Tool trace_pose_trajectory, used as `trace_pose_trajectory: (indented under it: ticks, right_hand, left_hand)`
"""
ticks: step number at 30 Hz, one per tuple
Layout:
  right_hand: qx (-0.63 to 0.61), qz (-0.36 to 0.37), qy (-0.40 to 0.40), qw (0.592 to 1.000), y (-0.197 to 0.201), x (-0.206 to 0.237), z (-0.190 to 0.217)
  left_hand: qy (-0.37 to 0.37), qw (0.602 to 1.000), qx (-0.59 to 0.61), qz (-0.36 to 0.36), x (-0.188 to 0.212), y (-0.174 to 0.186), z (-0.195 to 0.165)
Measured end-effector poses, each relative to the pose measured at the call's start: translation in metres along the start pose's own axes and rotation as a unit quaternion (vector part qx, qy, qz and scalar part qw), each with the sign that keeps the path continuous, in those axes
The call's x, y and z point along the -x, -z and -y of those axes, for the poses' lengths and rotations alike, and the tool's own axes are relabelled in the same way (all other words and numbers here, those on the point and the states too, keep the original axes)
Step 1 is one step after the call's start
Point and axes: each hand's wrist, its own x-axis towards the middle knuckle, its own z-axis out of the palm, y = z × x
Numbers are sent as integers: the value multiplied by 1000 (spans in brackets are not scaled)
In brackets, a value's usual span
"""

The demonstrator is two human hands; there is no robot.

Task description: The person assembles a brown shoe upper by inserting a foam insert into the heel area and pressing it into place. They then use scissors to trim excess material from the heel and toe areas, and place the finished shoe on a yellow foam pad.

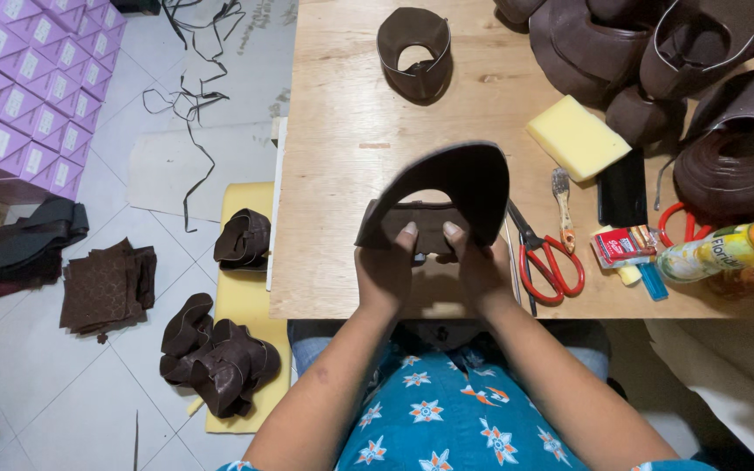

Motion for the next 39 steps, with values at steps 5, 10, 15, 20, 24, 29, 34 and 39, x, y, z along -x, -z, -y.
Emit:
trace_pose_trajectory:
  ticks: [5, 10, 15, 20, 24, 29, 34, 39]
  right_hand:
    - [76, 16, 30, 997, 11, -6, -15]
    - [147, 5, 61, 987, 15, -8, -20]
    - [73, -33, -29, 996, 0, -7, -5]
    - [137, -22, 104, 985, -6, 4, 9]
    - [201, -28, 161, 966, -2, -2, 2]
    - [215, -74, 101, 969, 8, -21, -17]
    - [197, -149, 75, 966, 23, -39, -12]
    - [248, -126, 74, 958, 12, -20, 21]
  left_hand:
    - [39, 997, 69, 14, -5, 9, 8]
    - [-2, 994, -106, -22, -9, 19, 19]
    - [-53, 997, -54, -15, -2, 13, 24]
    - [-99, 995, -20, -13, 6, 0, 27]
    - [-111, 988, -100, -33, 9, -7, 26]
    - [-64, 993, -91, 33, 3, -5, 9]
    - [44, 940, -280, 191, 9, 12, -24]
    - [-254, 940, -184, 130, 30, 3, -52]
